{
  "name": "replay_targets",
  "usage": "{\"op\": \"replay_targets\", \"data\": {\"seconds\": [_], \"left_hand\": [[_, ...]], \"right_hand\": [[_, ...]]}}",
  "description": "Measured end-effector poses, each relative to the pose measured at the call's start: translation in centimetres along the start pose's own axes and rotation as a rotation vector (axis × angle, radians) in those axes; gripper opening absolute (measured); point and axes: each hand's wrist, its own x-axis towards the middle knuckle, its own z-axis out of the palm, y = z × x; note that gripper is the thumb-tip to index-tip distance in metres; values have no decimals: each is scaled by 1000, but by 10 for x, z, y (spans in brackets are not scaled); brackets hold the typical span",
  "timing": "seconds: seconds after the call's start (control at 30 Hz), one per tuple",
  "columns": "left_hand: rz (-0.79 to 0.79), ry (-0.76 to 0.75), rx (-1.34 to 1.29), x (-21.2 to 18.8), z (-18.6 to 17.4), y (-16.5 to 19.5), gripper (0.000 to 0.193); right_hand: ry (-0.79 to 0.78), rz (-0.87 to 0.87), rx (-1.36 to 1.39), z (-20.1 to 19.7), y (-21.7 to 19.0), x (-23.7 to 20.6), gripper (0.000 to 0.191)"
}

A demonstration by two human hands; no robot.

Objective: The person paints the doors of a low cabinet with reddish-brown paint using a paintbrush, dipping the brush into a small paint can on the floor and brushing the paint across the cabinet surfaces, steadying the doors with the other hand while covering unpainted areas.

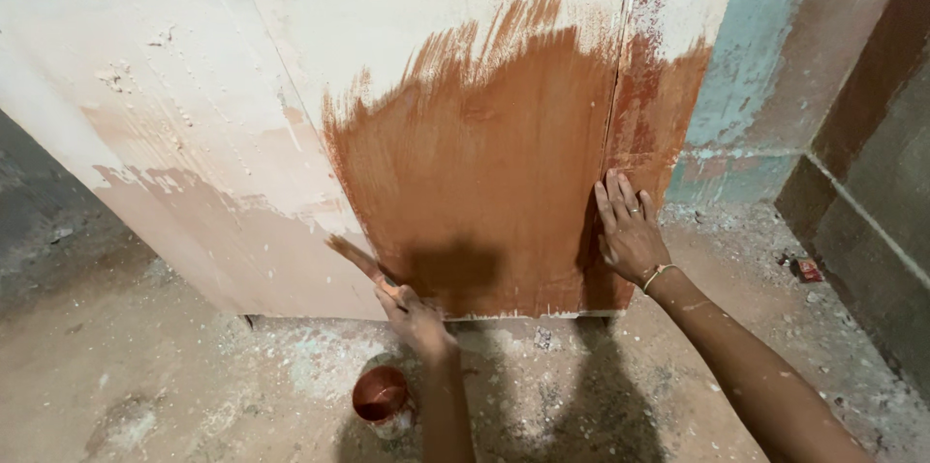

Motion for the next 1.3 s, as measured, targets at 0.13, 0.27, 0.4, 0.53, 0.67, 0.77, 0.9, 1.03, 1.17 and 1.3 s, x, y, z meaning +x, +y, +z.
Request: {"op": "replay_targets", "data": {"seconds": [0.13, 0.27, 0.4, 0.53, 0.67, 0.77, 0.9, 1.03, 1.17, 1.3], "left_hand": [[-806, -1329, -1715, -2, 9, -20, 49], [-329, -821, 115, -73, 34, -45, 42], [-257, -919, 174, -97, 36, -37, 36], [-273, -263, -167, -47, 25, -15, 32], [173, -36, -399, 4, -9, 5, 40], [434, -152, -7, 11, -19, 7, 38], [549, -412, 269, -34, 9, -20, 47], [-141, -943, 7, -113, 28, -45, 48], [-233, -949, 62, -130, 31, -43, 55], [-248, -227, 20, -68, 23, -27, 52]], "right_hand": [[-18, 4, -1, -1, -2, 0, 86], [-31, 11, -47, -1, -3, 0, 85], [-46, 4, -63, -2, -1, 1, 84], [-52, -3, -46, -6, 0, 1, 84], [-44, -6, -46, -7, -1, 1, 84], [-43, -4, -61, -6, -3, 1, 84], [-12, -3, -41, -4, -6, 1, 85], [-14, -13, -25, -6, -6, 0, 85], [-64, -10, -57, -10, -3, 0, 85], [-94, -12, -69, -10, 1, 0, 83]]}}
